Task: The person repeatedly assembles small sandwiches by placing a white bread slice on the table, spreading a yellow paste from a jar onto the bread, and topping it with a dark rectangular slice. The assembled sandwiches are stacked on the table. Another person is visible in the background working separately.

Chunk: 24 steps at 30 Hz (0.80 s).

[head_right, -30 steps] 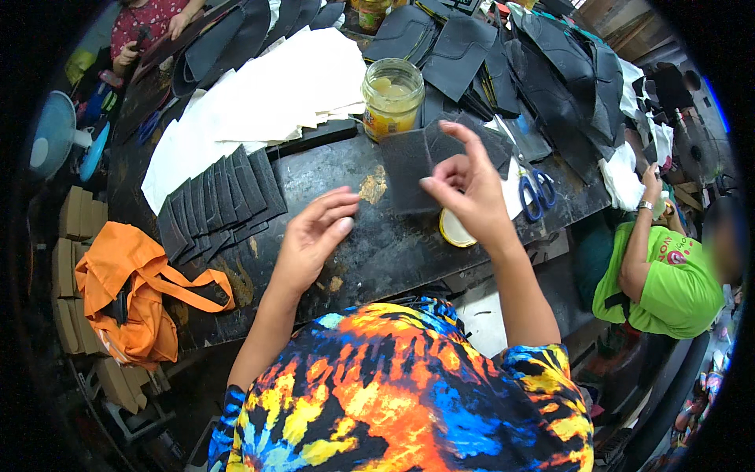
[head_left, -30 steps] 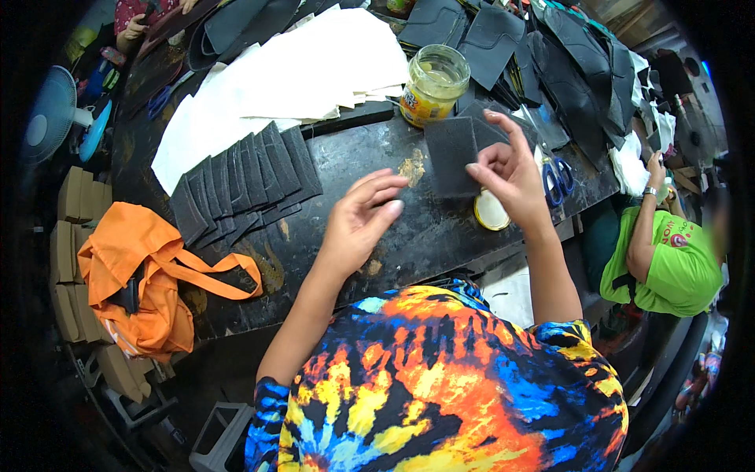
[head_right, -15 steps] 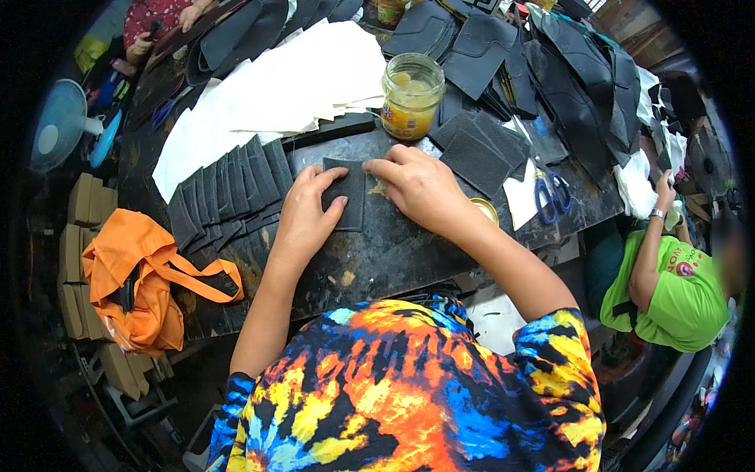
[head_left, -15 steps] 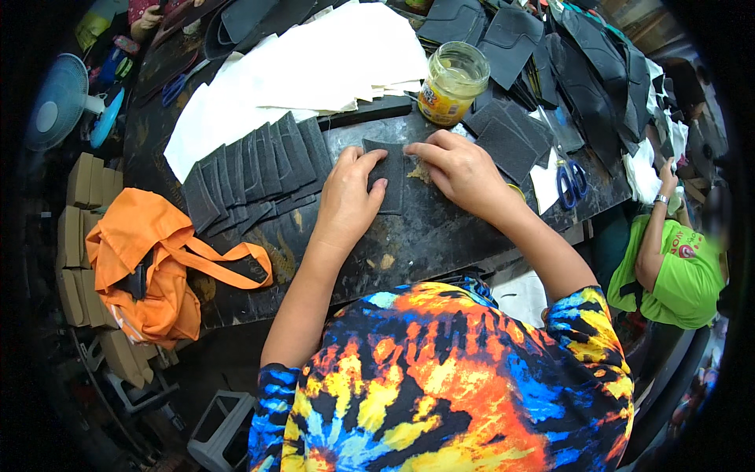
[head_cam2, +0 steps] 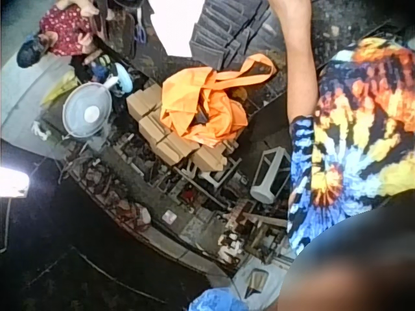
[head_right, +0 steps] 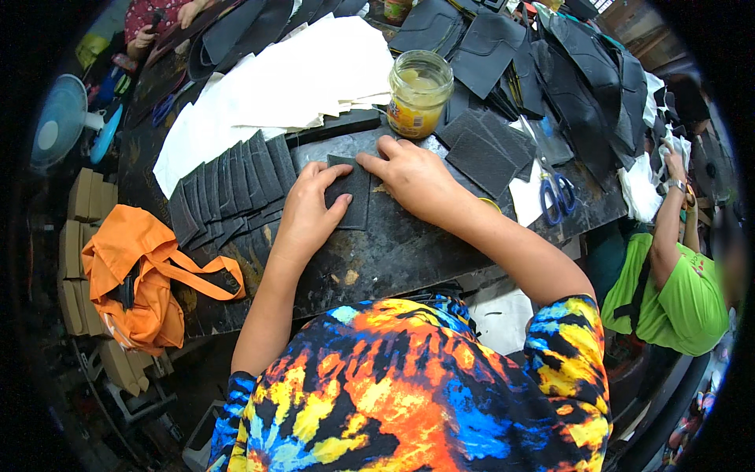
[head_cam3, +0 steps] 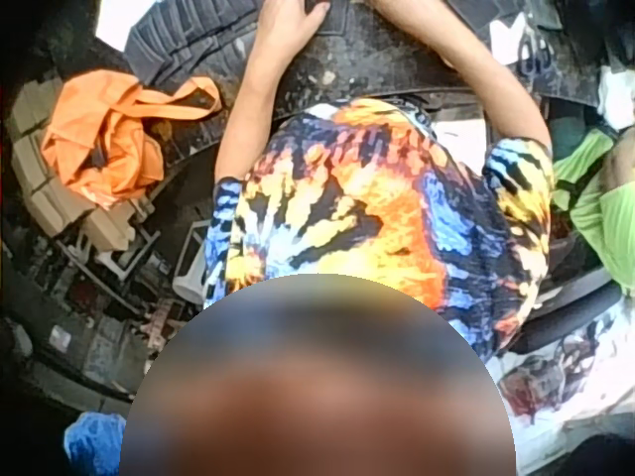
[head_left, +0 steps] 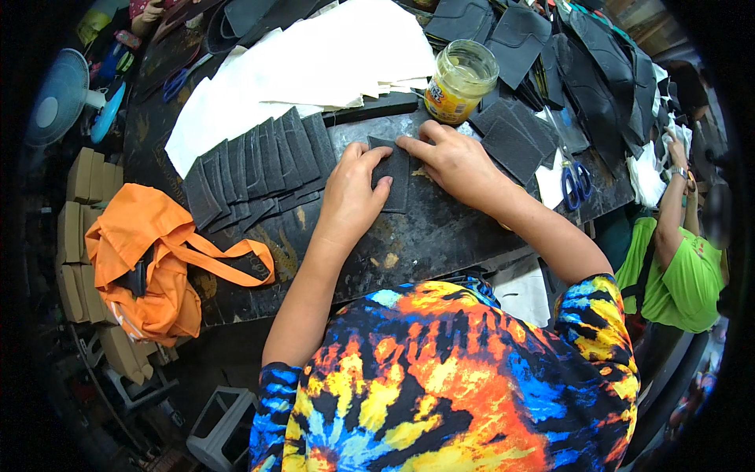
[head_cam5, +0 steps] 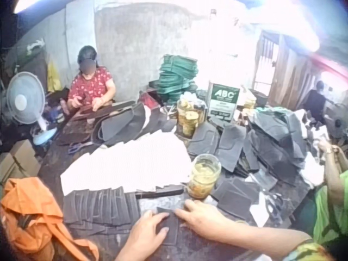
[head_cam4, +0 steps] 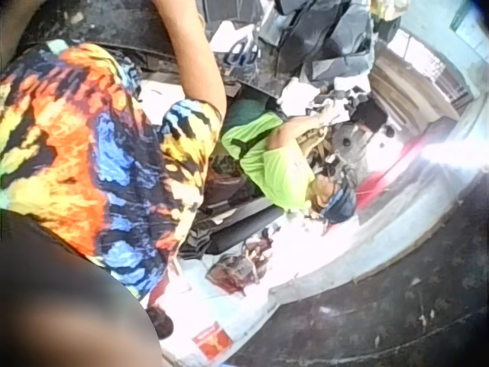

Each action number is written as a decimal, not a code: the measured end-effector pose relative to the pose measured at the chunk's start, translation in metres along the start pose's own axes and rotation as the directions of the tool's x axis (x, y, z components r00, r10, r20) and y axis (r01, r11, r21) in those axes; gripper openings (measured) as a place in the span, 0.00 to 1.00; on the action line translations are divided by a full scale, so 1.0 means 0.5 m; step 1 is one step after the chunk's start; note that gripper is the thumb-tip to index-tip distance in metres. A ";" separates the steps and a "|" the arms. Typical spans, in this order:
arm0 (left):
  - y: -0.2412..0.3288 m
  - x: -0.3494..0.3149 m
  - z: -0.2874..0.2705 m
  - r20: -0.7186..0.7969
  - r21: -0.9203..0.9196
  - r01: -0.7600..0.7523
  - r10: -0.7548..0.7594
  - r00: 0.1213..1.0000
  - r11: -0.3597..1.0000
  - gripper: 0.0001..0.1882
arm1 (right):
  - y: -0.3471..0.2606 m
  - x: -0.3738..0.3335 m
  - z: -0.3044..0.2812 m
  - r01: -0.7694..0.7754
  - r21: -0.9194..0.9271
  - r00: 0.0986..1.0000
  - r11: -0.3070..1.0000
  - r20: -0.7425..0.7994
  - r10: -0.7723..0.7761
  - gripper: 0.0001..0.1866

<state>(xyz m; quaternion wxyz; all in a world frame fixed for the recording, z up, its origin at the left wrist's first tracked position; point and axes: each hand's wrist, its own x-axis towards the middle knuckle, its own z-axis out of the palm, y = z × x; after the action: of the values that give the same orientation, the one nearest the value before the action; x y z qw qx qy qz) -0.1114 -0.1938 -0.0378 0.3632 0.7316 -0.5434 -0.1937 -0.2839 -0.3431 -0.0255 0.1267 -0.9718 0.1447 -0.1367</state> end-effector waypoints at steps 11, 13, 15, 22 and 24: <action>0.002 -0.001 -0.003 0.007 0.007 -0.016 0.016 1.000 1.000 0.22 | 0.011 -0.020 0.043 -0.098 0.309 0.978 0.946 -0.146 0.149 0.20; 0.000 -0.001 -0.003 0.005 0.002 -0.011 0.011 1.000 1.000 0.22 | -0.003 -0.031 0.044 -0.061 0.279 0.983 0.958 -0.148 0.106 0.21; -0.001 -0.001 -0.002 0.002 -0.003 -0.012 0.012 1.000 1.000 0.22 | -0.028 -0.051 0.037 0.016 0.214 0.987 0.977 -0.162 0.019 0.21; -0.005 -0.001 0.003 -0.016 -0.017 -0.005 0.004 1.000 1.000 0.22 | -0.099 -0.114 0.014 0.173 0.224 0.983 0.959 -0.107 -0.152 0.21; -0.006 -0.001 0.004 -0.011 -0.011 0.000 0.000 1.000 1.000 0.22 | -0.085 -0.099 0.015 0.059 0.264 0.988 0.963 -0.152 -0.019 0.23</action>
<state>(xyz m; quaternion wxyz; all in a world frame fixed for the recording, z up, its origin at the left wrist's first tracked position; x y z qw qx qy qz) -0.1108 -0.1935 -0.0413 0.3703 0.7305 -0.5405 -0.1928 -0.3168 -0.2867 -0.0317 0.2432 -0.9355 0.1147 -0.2293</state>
